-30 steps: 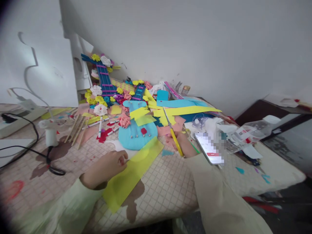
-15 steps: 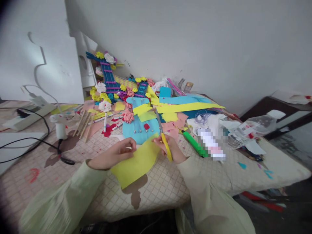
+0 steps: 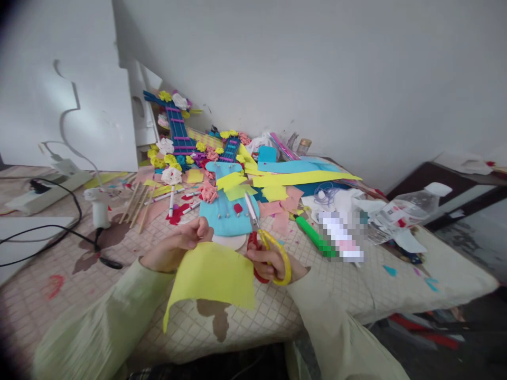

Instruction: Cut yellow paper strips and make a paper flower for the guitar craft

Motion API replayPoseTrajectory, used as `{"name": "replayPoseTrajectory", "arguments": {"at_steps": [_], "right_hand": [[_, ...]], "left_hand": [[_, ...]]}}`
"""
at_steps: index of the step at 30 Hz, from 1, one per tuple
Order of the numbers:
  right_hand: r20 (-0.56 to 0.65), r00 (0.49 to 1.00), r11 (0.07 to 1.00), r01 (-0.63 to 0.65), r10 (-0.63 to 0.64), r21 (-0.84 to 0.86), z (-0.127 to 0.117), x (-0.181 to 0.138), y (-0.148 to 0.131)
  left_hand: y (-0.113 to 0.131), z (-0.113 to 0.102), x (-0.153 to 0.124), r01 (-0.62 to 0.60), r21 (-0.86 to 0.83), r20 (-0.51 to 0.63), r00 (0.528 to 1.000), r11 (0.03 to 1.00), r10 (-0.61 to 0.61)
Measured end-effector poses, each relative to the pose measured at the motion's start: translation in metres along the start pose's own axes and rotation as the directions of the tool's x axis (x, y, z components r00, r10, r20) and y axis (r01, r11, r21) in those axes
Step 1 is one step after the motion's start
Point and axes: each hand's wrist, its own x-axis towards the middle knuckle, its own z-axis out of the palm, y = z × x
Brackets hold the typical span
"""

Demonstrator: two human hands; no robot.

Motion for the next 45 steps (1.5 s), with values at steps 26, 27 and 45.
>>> {"name": "replayPoseTrajectory", "arguments": {"at_steps": [26,27,45], "right_hand": [[-0.259,0.913,0.814,0.119,-0.314,-0.568,0.030,-0.077,0.072],[-0.257,0.902,0.826,0.165,-0.348,-0.539,0.030,-0.076,0.073],[-0.599,0.710,0.910,0.409,-0.369,-0.076,0.002,-0.088,0.095]], "left_hand": [[-0.088,0.014,-0.099,-0.197,0.863,0.204,0.978,-0.466,-0.035],[-0.097,0.014,-0.106,-0.239,0.835,0.259,0.965,-0.495,-0.028],[-0.237,-0.046,-0.131,0.019,0.977,-0.023,1.000,0.214,0.012]]}}
